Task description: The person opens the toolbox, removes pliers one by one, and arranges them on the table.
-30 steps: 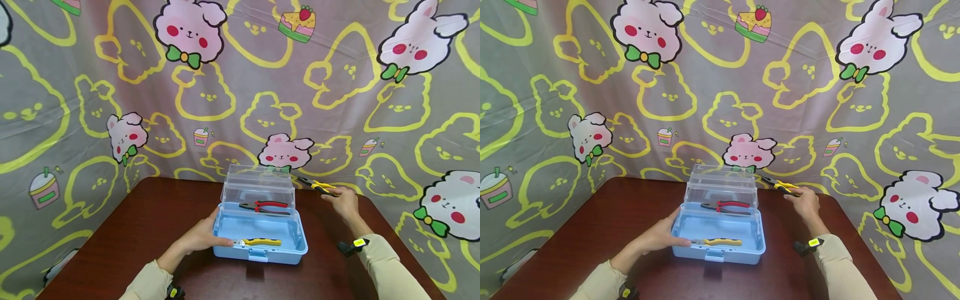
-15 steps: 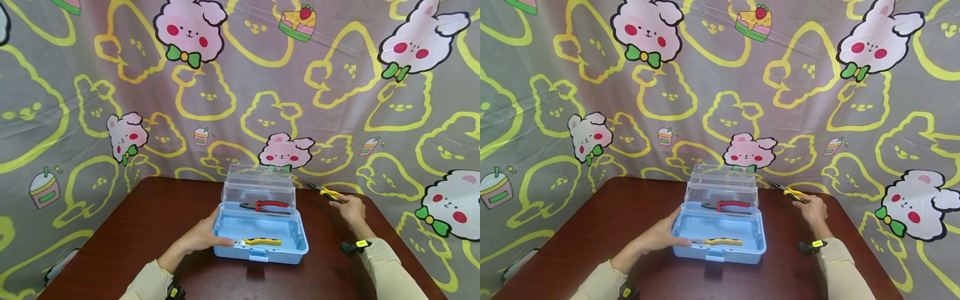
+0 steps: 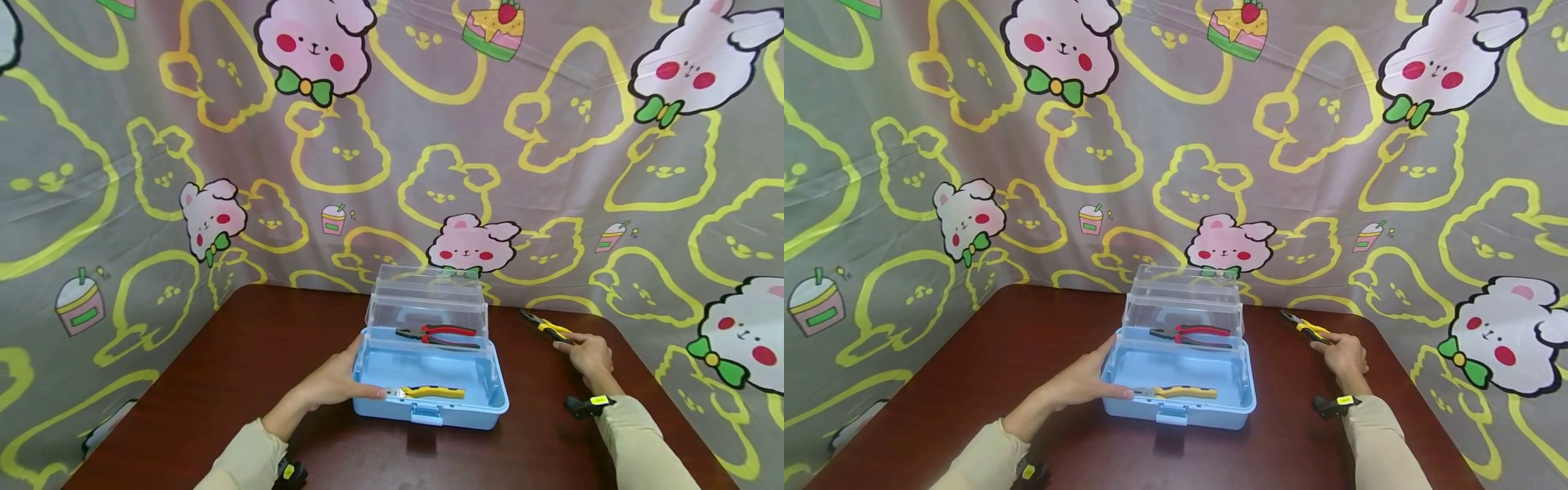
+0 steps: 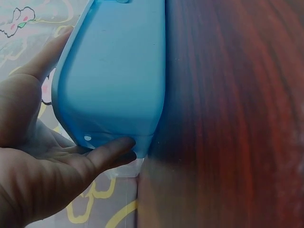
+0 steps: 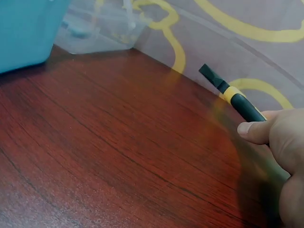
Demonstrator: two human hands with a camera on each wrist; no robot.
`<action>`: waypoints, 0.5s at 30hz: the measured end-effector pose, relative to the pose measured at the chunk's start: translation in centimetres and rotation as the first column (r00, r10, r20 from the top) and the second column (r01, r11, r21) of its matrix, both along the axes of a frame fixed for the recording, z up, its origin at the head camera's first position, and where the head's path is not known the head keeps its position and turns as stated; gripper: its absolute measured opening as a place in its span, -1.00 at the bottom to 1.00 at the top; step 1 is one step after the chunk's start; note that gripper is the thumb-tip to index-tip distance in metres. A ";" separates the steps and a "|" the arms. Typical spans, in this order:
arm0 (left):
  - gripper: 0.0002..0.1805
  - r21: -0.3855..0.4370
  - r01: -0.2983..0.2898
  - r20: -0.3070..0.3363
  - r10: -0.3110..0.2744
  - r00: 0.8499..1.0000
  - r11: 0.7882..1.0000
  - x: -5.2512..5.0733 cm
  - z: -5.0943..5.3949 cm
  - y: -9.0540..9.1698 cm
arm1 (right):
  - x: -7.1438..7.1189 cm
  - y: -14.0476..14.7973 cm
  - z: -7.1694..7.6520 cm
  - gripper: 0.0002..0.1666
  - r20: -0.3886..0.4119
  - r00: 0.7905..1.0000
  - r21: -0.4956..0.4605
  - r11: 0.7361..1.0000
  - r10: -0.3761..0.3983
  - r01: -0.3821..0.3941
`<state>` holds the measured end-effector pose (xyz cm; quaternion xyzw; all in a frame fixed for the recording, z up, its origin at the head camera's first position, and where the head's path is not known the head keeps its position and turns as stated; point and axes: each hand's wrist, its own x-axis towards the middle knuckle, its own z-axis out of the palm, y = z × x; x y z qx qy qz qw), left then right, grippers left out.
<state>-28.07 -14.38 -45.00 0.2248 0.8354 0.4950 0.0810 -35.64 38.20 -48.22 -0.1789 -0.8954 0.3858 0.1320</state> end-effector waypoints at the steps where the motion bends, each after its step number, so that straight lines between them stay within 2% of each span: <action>1: 0.37 0.001 0.000 0.000 0.000 1.000 1.000 0.0 0.0 0.0 | -0.1 0.0 -0.1 -0.42 0.001 1.000 0.007 1.000 0.004 -0.004; 10: 0.36 -0.003 -0.002 0.010 0.002 1.000 1.000 0.0 -0.1 0.0 | -0.3 0.2 -0.6 -0.45 0.043 0.998 0.091 0.995 0.039 -0.043; 15: 0.37 -0.017 -0.012 0.011 0.013 1.000 1.000 0.0 0.0 0.0 | -0.4 0.3 -0.5 -0.45 0.047 0.997 0.094 0.994 0.056 -0.060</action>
